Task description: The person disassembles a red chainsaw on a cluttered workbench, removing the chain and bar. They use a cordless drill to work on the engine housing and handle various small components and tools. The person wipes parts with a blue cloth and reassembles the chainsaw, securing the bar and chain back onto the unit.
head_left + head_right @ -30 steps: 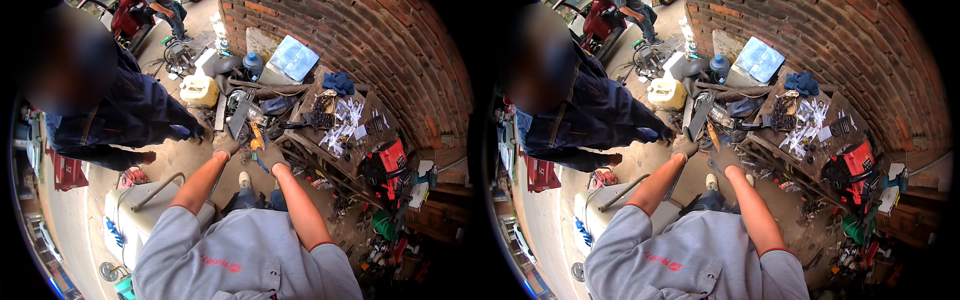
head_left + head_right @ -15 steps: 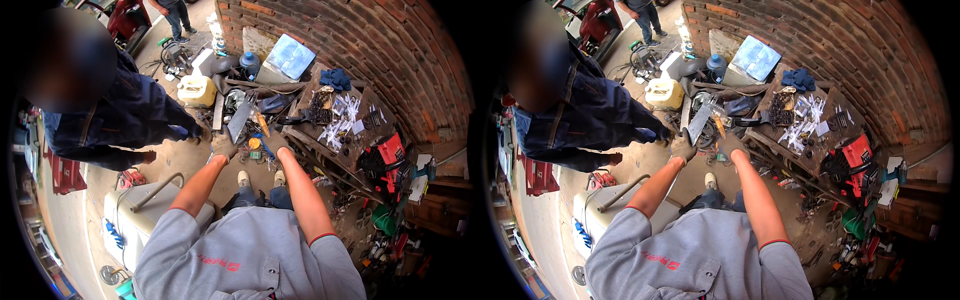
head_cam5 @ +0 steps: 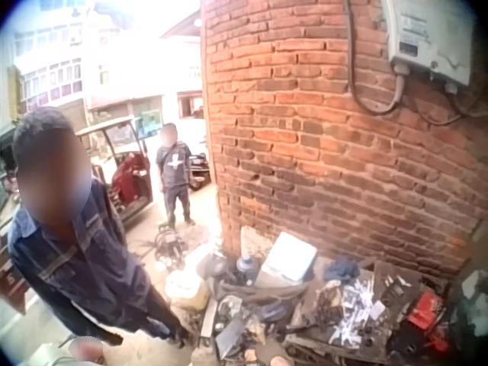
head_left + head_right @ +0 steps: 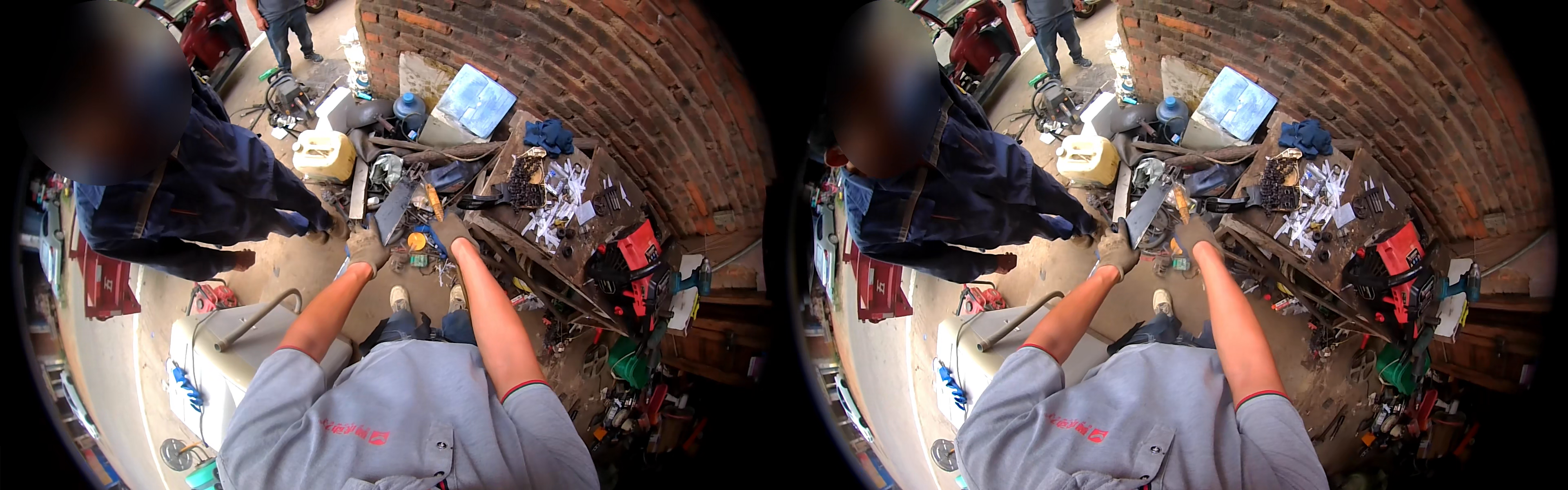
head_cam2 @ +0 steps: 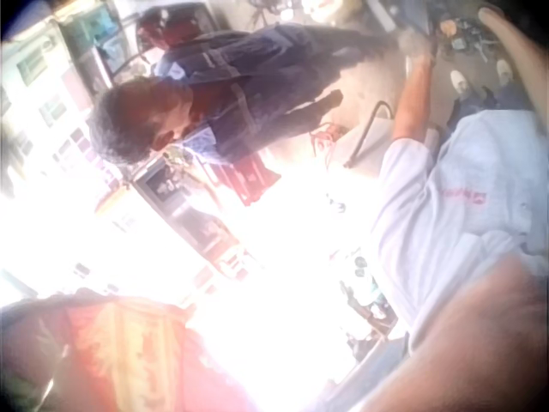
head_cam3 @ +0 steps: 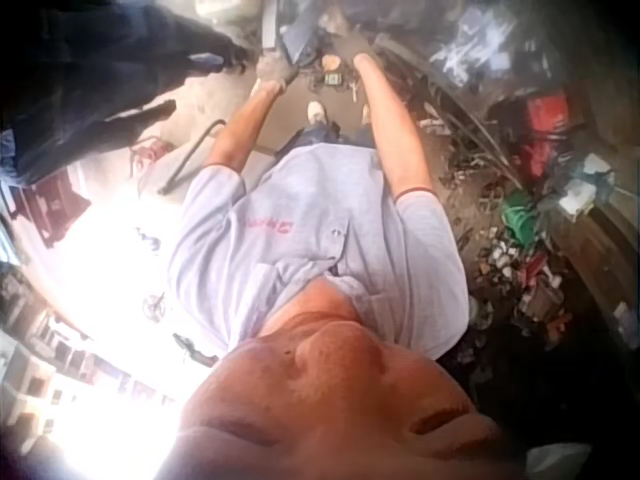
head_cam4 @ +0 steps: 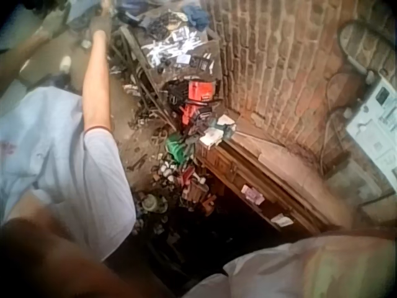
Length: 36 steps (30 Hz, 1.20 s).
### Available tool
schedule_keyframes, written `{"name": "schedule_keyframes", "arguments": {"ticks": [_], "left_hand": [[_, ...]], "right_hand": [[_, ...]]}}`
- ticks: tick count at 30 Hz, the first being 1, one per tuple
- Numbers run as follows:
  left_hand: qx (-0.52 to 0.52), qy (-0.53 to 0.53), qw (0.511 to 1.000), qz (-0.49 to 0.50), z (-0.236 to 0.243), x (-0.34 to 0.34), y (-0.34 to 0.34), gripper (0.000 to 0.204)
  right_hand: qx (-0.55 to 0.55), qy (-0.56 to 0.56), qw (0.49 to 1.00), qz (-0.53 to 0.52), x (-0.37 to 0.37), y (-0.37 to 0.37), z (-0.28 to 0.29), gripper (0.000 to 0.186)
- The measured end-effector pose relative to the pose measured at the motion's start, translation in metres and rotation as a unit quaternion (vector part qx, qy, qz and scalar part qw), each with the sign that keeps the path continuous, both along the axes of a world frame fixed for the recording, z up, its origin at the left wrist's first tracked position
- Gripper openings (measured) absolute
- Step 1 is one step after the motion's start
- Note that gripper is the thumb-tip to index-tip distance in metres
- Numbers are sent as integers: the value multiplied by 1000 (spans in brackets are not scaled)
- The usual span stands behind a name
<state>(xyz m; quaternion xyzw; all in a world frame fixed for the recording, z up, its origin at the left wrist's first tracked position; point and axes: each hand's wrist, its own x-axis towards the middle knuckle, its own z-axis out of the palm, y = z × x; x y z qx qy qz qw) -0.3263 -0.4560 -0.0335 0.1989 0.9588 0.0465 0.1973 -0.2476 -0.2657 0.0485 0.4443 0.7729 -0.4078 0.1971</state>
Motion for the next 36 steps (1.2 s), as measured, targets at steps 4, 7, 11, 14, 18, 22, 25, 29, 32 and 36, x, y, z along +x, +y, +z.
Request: {"name": "schedule_keyframes", "arguments": {"ticks": [4, 7, 11, 14, 18, 22, 25, 29, 32, 36], "left_hand": [[24, 19, 1000, 0, -8, -6, -8, 95], [39, 25, 999, -8, -6, -12, -11, 92], [2, 33, 999, -41, -12, -19, -13, 104], [10, 25, 998, -48, -14, -21, -19, 106], [25, 59, 994, -87, -24, -22, -23, 100], [53, 40, 993, -97, -35, -20, -21, 94], [120, -60, 988, -71, -38, -24, -25, 85], [232, -98, 968, 17, -43, -5, -29, 83], [252, -84, 963, 45, -48, 11, -41, 86], [277, 6, 961, -13, -62, 60, -42, 87]], "right_hand": [[22, 27, 999, -6, 4, 4, -20, 65], [28, 35, 999, -29, 2, -1, -13, 66], [13, 58, 998, 20, 4, -11, -5, 61], [26, 80, 996, 9, 9, -22, -17, 53], [-23, 82, 992, 88, 44, -33, -8, 51], [-4, 120, 982, 143, 109, -39, 20, 56], [17, 70, 979, 189, 165, -45, 20, 60], [-8, 43, 995, 91, 269, -34, 33, 59], [24, 77, 997, 11, 373, -29, 27, 59], [54, 71, 993, -80, 524, -15, 50, 64]]}}
